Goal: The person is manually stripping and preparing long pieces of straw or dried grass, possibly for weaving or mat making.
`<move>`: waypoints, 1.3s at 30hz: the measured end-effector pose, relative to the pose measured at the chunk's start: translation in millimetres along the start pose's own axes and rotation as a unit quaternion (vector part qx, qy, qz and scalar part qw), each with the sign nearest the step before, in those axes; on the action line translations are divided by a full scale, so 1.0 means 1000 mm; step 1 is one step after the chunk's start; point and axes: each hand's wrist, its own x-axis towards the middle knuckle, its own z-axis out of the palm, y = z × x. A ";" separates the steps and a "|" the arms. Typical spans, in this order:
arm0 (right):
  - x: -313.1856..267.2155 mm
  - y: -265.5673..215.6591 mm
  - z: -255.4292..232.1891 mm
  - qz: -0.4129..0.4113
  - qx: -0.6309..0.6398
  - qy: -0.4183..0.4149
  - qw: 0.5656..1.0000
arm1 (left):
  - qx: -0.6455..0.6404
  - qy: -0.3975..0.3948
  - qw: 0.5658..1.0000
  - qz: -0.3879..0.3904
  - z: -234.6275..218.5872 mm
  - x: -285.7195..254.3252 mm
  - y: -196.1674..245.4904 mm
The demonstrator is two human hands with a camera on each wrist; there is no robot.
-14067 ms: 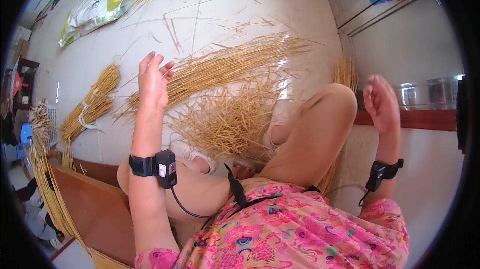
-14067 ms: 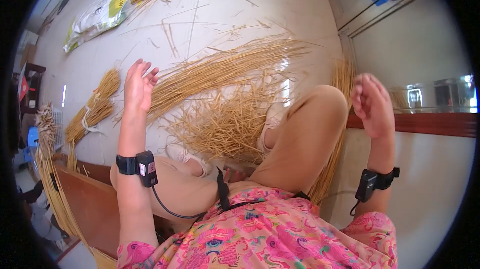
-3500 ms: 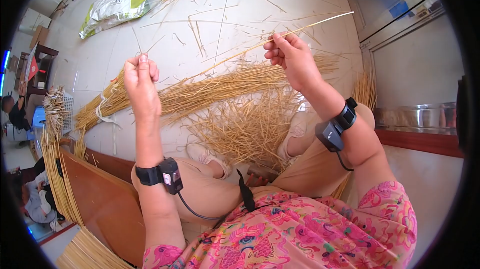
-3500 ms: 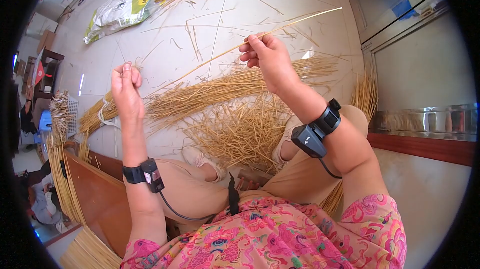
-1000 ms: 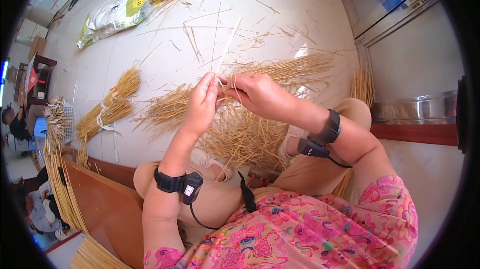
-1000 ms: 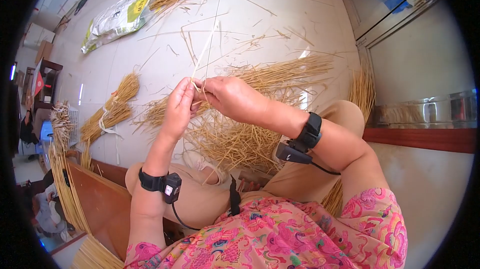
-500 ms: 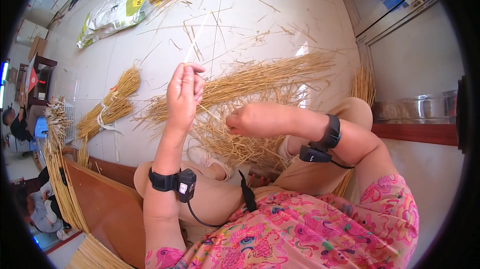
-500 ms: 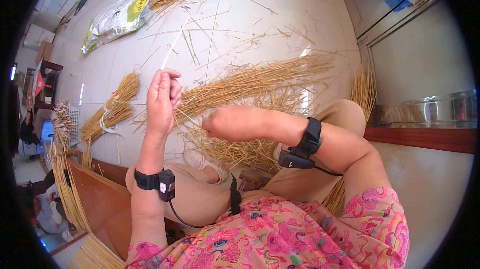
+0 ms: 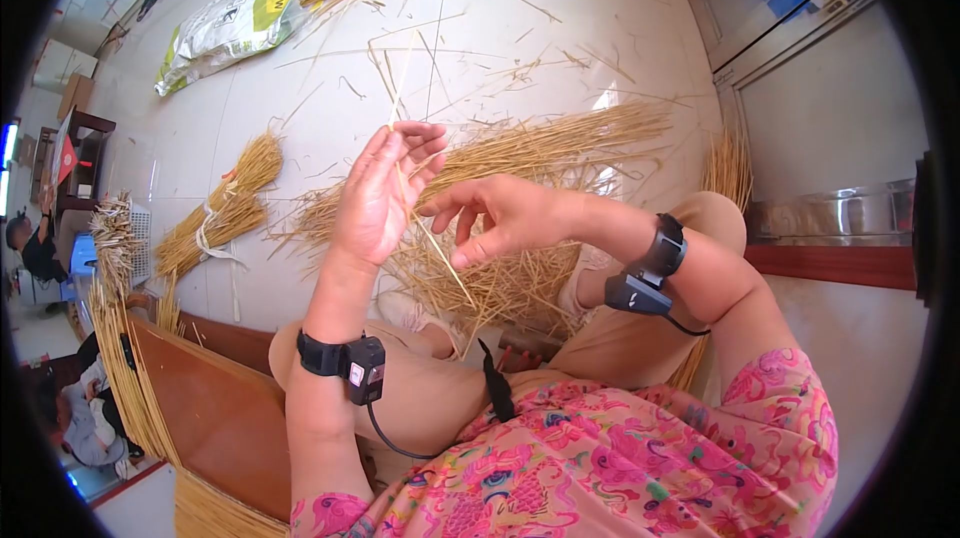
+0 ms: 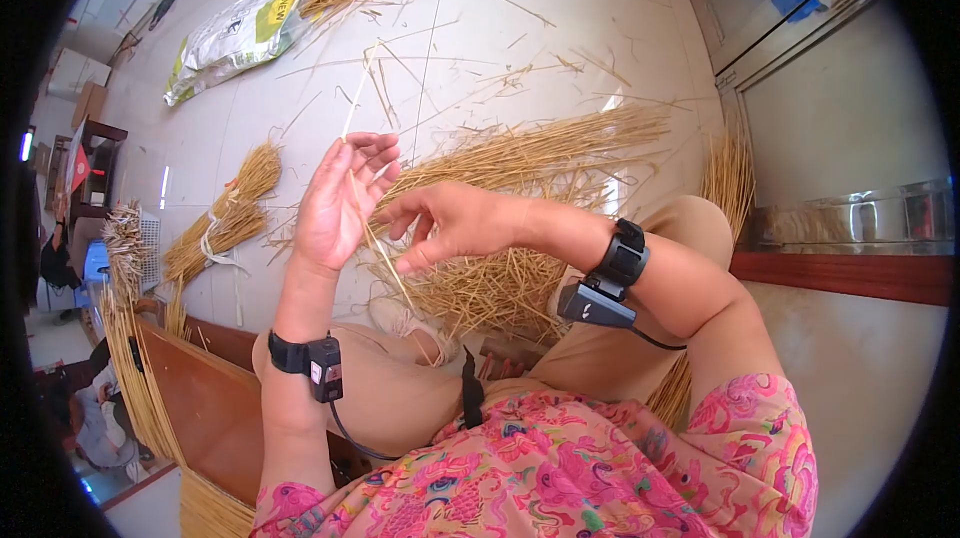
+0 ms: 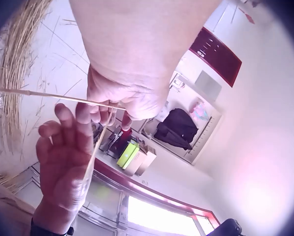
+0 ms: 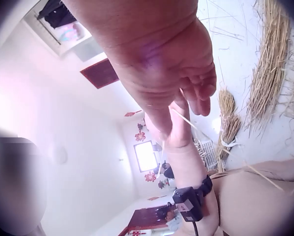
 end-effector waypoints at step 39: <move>0.003 0.014 -0.075 -0.135 -0.366 0.389 0.835 | 0.196 -0.173 0.956 0.136 -0.019 -0.040 0.057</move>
